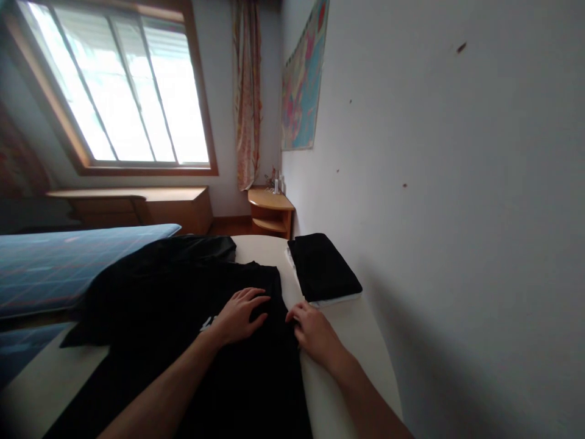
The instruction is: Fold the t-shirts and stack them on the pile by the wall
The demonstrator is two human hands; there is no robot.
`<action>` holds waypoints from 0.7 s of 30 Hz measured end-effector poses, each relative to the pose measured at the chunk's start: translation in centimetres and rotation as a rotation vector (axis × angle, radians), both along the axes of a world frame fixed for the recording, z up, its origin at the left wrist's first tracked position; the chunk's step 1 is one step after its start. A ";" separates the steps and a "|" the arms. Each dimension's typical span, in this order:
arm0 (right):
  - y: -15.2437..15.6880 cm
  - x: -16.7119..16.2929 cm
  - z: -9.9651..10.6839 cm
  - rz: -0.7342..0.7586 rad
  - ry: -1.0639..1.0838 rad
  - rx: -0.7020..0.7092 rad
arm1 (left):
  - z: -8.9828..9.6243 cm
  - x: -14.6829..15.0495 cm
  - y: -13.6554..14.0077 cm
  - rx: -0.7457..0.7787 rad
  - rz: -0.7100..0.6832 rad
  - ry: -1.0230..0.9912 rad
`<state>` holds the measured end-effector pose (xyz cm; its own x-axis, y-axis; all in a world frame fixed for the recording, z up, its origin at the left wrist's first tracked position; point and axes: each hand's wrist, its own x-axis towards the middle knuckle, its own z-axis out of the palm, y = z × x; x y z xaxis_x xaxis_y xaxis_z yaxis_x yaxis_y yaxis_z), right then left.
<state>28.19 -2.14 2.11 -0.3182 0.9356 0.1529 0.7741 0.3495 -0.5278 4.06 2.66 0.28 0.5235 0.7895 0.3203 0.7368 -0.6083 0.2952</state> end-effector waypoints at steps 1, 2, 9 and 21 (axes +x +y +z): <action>0.0 0.0 0.0 0.029 -0.002 0.005 | 0.0 0.0 0.0 -0.002 -0.010 -0.002; -0.1 0.0 0.1 0.044 -0.014 0.008 | 0.1 0.0 -0.1 -0.008 -0.018 -0.001; -0.8 -0.4 0.7 0.047 -0.137 0.071 | 0.3 0.5 -0.1 -0.002 0.039 -0.008; -0.5 -0.3 0.7 0.202 -0.106 0.021 | 0.7 1.7 0.2 0.064 0.149 0.026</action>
<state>27.88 -2.65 2.78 -0.5141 0.8482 0.1275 0.7378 0.5132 -0.4384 5.78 2.86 0.99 0.4112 0.8373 0.3604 0.8271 -0.5089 0.2386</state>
